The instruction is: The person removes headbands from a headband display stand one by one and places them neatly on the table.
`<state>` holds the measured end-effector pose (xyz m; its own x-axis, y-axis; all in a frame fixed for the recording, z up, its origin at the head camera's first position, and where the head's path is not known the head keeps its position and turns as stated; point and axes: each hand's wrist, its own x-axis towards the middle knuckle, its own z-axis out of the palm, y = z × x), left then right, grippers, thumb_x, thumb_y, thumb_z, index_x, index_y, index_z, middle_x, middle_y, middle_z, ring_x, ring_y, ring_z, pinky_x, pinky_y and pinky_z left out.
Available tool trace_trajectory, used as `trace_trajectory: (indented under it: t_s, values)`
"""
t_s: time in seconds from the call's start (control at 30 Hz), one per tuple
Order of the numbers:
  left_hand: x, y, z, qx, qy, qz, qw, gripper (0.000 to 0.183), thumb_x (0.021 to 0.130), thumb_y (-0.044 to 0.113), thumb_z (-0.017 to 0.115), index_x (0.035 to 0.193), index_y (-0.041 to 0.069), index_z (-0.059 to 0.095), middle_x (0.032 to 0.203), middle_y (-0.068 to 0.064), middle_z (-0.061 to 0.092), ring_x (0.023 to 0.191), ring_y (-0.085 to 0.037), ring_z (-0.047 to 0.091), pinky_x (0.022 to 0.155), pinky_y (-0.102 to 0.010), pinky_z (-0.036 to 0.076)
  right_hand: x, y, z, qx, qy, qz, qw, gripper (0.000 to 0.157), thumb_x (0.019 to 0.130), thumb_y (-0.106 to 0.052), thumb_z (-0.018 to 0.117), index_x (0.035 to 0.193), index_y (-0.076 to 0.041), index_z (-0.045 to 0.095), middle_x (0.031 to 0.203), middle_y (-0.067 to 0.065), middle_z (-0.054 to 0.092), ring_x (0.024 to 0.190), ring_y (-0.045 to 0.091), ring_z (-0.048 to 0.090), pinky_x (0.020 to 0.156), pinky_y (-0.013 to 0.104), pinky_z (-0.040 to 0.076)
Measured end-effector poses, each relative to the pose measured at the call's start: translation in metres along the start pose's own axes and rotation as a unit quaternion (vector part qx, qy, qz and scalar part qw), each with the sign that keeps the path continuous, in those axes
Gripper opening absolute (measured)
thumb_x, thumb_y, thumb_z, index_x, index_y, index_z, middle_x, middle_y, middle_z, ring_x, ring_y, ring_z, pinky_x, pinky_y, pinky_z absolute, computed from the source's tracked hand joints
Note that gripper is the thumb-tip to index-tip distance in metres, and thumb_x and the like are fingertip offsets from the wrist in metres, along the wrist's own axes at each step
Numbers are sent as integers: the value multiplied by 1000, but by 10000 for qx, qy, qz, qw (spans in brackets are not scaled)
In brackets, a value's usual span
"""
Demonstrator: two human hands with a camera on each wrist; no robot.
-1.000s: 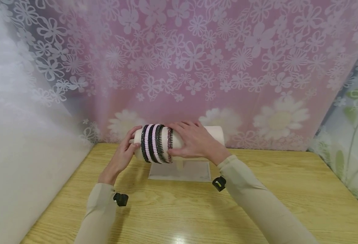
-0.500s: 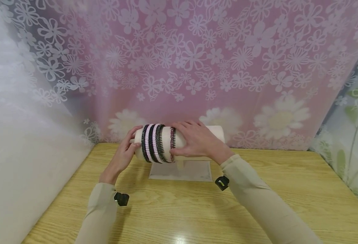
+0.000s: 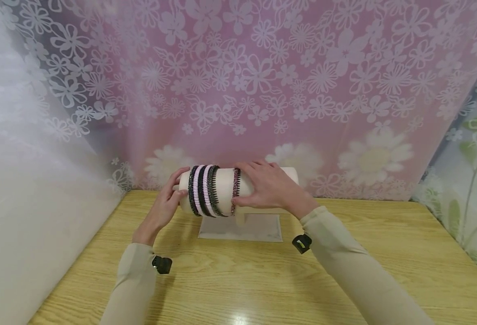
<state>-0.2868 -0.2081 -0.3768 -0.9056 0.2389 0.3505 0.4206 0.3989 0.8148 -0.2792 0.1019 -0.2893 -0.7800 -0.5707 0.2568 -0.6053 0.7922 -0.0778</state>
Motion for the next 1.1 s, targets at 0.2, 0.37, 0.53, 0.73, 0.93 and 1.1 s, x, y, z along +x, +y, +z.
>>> trace_trajectory:
  t_s: [0.2,0.37,0.53,0.73,0.93,1.1]
  values:
    - [0,1,0,37,5,-33,10000,57,105,21,44,158,40,33,147,-21,45,108,-36,62,77,-39,55,-3,3,-2,45,11,46,10000,91,81,-67,69,153,-17,45,152,11,53,141,32,47,108,59,42]
    - [1,1,0,76,16,-44,10000,57,105,22,44,159,36,33,147,-20,45,107,-35,62,77,-40,55,-5,6,-3,36,22,64,10000,90,82,-66,69,153,-17,45,152,11,53,141,33,48,107,60,43]
    - [1,1,0,40,-17,-25,10000,57,105,22,44,159,35,33,147,-21,45,107,-36,62,77,-39,55,-7,9,-4,-5,-15,70,10000,91,82,-67,68,154,-17,44,152,12,53,141,34,48,108,61,42]
    - [3,3,-1,-37,-18,-36,10000,57,105,21,44,159,34,33,147,-21,45,106,-35,62,78,-42,55,-9,12,-7,107,-40,155,9998,91,81,-67,69,154,-19,43,155,11,51,141,34,48,109,62,40]
    - [3,3,-1,4,-20,-57,10000,56,105,21,44,159,33,33,147,-22,45,106,-37,62,78,-41,55,-15,16,-8,158,63,193,9997,88,79,-66,71,151,-20,46,149,9,56,133,32,54,106,62,42]
    - [1,2,1,-53,-17,-92,9999,57,105,19,44,159,32,33,147,-22,45,108,-37,62,79,-40,55,-17,18,-7,149,60,165,9997,88,80,-67,70,151,-21,45,147,8,57,132,32,54,106,62,42]
